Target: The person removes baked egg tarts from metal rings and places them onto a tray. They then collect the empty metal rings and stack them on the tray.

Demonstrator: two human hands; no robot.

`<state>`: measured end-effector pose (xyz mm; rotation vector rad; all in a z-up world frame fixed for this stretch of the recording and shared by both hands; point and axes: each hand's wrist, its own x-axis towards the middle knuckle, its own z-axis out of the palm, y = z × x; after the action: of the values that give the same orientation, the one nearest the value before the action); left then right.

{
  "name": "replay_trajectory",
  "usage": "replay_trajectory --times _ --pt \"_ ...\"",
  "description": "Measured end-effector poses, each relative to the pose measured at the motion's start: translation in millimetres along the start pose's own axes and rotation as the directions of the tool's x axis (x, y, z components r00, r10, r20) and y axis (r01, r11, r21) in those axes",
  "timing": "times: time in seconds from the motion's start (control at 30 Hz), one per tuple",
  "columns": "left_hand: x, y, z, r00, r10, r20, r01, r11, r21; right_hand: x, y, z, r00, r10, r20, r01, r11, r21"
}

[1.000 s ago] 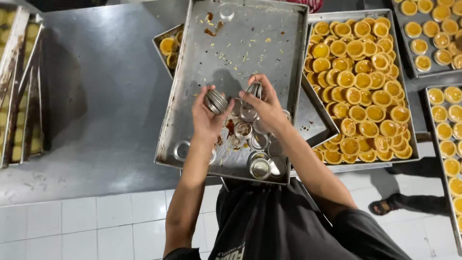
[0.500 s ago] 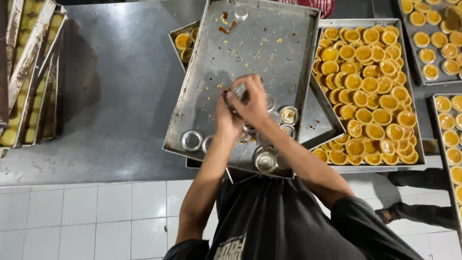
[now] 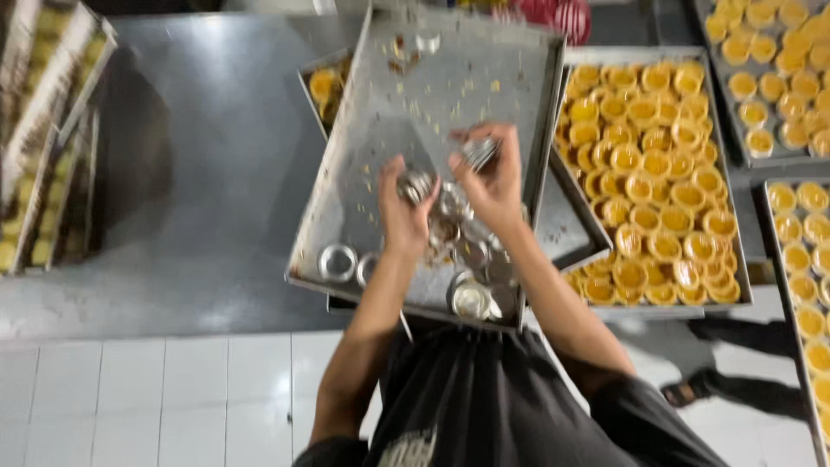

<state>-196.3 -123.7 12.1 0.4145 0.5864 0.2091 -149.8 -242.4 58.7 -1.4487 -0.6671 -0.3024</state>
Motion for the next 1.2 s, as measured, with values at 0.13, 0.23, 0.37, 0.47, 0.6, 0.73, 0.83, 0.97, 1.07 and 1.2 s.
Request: replay_trajectory --times 0.13,0.23,0.37,0.47,0.6,0.73,0.83,0.97,1.07,1.2 --pt "14.2 9.0 12.5 0.987 0.132 0.095 -0.138 0.989 0.060 2.1 -2.2 13.7 0.998 -0.027 -0.055 0.034 0.993 0.113" --pt "15.9 2.9 -1.6 0.985 0.117 0.130 -0.129 0.988 0.090 -15.7 0.0 16.2 0.986 0.142 -0.088 -0.120 0.969 0.215" --pt "-5.2 7.1 8.3 0.985 0.098 0.145 -0.107 0.992 0.059 4.3 -22.5 22.0 0.996 0.030 -0.085 -0.006 0.961 0.275" --pt "10.7 -5.7 -0.5 0.990 0.065 0.122 -0.070 0.997 0.037 15.5 -48.6 25.9 0.989 -0.138 -0.059 0.146 0.974 0.174" --pt "16.3 -17.0 -6.7 0.987 0.056 0.150 -0.073 0.991 0.109 -5.1 1.3 22.8 0.968 -0.240 0.070 0.240 0.971 0.005" --pt "23.8 -10.9 0.2 0.983 0.154 0.104 -0.160 0.986 0.053 14.7 5.9 6.1 0.961 -0.266 0.072 0.268 0.963 -0.024" --pt "26.1 -23.0 -9.5 0.979 0.151 0.136 -0.169 0.977 0.131 1.4 7.9 8.5 0.969 -0.238 0.067 0.240 0.970 -0.029" --pt "18.1 -5.0 1.6 0.952 0.191 0.239 -0.236 0.956 0.175 -7.7 31.3 1.6 0.962 -0.186 0.198 0.218 0.964 -0.150" --pt "31.7 -8.2 -16.6 0.957 0.217 0.192 -0.241 0.964 0.114 5.7 -8.6 -1.8 0.990 -0.100 0.097 0.101 0.995 -0.010" --pt "20.1 -9.1 7.9 0.951 0.227 0.208 -0.256 0.959 0.123 21.6 -23.8 15.4 0.978 -0.205 0.045 0.198 0.971 0.132"
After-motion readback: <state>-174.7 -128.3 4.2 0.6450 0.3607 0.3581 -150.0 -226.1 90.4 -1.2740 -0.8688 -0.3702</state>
